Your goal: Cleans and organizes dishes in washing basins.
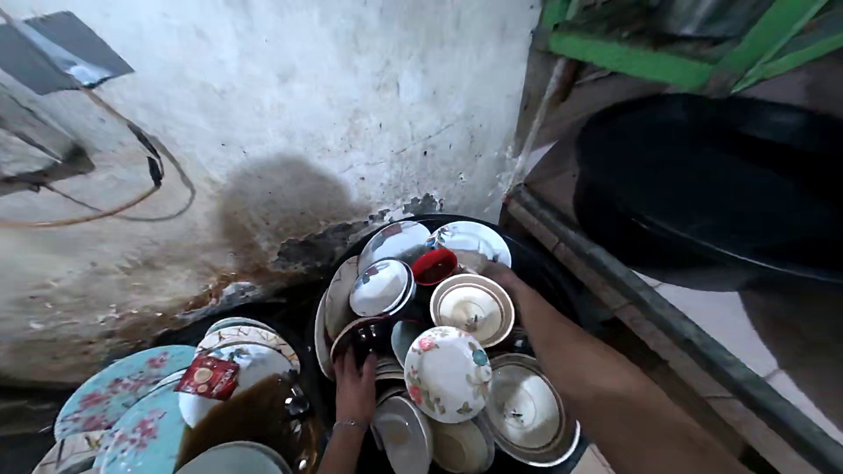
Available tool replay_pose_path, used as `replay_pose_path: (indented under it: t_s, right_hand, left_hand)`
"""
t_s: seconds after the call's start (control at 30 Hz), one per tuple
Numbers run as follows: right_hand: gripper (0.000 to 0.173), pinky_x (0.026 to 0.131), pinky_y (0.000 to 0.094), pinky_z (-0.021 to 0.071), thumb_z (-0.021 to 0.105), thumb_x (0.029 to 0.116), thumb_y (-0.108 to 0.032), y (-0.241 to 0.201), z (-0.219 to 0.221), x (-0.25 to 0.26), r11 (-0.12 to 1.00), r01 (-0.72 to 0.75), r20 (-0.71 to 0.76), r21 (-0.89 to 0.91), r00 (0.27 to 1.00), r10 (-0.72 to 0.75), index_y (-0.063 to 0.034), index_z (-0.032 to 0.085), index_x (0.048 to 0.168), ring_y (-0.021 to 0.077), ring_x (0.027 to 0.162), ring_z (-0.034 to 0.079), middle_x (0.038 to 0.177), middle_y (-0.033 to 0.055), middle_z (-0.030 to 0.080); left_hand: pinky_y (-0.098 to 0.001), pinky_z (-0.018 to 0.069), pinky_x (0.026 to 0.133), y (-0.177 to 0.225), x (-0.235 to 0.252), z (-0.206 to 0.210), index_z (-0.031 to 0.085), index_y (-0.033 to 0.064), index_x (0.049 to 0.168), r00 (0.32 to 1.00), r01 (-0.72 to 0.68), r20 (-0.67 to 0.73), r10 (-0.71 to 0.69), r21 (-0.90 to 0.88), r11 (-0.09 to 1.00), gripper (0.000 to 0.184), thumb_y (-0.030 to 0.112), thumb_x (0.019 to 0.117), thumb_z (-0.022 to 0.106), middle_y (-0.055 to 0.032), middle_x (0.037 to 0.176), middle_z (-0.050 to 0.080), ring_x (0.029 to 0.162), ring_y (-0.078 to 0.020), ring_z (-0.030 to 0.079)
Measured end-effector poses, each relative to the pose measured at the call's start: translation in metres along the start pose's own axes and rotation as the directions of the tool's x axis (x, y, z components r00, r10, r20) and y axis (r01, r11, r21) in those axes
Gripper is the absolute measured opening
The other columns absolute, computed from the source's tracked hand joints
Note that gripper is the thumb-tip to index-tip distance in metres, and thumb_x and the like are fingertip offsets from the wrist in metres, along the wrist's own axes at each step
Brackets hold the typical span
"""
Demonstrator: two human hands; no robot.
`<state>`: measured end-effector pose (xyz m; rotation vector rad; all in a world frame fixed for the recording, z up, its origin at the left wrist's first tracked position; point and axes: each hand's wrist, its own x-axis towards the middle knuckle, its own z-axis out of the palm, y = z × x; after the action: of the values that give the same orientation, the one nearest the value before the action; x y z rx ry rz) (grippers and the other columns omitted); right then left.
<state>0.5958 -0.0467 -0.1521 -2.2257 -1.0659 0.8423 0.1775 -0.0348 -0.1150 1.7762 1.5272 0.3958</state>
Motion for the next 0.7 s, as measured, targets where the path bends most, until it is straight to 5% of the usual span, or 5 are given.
replay_pose_path:
  t_s: [0.27,0.43,0.53,0.6,0.7]
  right_hand:
    - [0.041,0.091,0.066,0.0522,0.053,0.1077,-0.037,-0.074,-0.094,-0.07,0.981,0.059,-0.2,-0.185,0.975,-0.097,-0.0005,0.066,0.12,0.0431,0.102,0.068,0.108,0.0256,0.069]
    - [0.042,0.081,0.0684,0.0538,0.047,0.11,-0.036,-0.106,-0.145,-0.132,0.923,0.028,-0.417,-0.384,0.886,-0.201,0.001,0.059,0.125,0.0498,0.094,0.069,0.099,0.0293,0.068]
    - [0.041,0.078,0.0699,0.0531,0.041,0.111,-0.031,-0.127,-0.161,-0.184,0.897,-0.114,-0.531,-0.427,0.835,-0.147,0.0023,0.054,0.13,0.0534,0.094,0.068,0.101,0.0317,0.067]
    - [0.041,0.074,0.0706,0.0522,0.037,0.1118,-0.029,-0.139,-0.159,-0.216,0.878,-0.252,-0.59,-0.407,0.807,-0.042,0.0026,0.049,0.134,0.0558,0.091,0.067,0.095,0.0335,0.065]
    - [0.039,0.067,0.0694,0.0521,0.036,0.1111,-0.022,-0.139,-0.131,-0.242,0.802,-0.363,-0.59,-0.474,0.808,0.017,0.0031,0.045,0.139,0.0566,0.084,0.067,0.09,0.0337,0.065]
  left_hand:
    - [-0.0499,0.0386,0.12,0.009,-0.014,0.006,0.046,-0.0029,0.15,0.986,-0.081,-0.152,0.075,-0.036,0.996,0.06,0.023,0.0991,0.066,-0.0268,0.152,0.048,0.143,-0.0368,0.046]
    - [-0.0573,0.0439,0.112,0.087,-0.072,0.01,0.065,-0.0047,0.13,0.687,-0.697,-0.255,0.68,0.034,0.717,0.046,0.02,0.0915,0.066,-0.0287,0.141,0.056,0.134,-0.0432,0.052]
    - [-0.0468,0.0507,0.111,0.133,-0.112,0.055,0.075,0.0156,0.124,0.441,-0.887,0.092,0.893,-0.106,0.449,0.03,0.024,0.0971,0.066,-0.0108,0.134,0.067,0.131,-0.0265,0.06]
    - [-0.0589,0.0418,0.115,0.148,-0.131,0.089,0.068,0.0228,0.136,0.324,-0.897,0.441,0.837,-0.138,0.419,0.039,0.035,0.0986,0.064,-0.0105,0.148,0.058,0.143,-0.0306,0.05]
    - [-0.072,0.0227,0.119,0.144,-0.133,0.122,0.058,0.0239,0.147,0.329,-0.865,0.732,0.596,-0.02,0.502,0.059,0.055,0.0971,0.062,-0.0147,0.164,0.039,0.154,-0.0391,0.03]
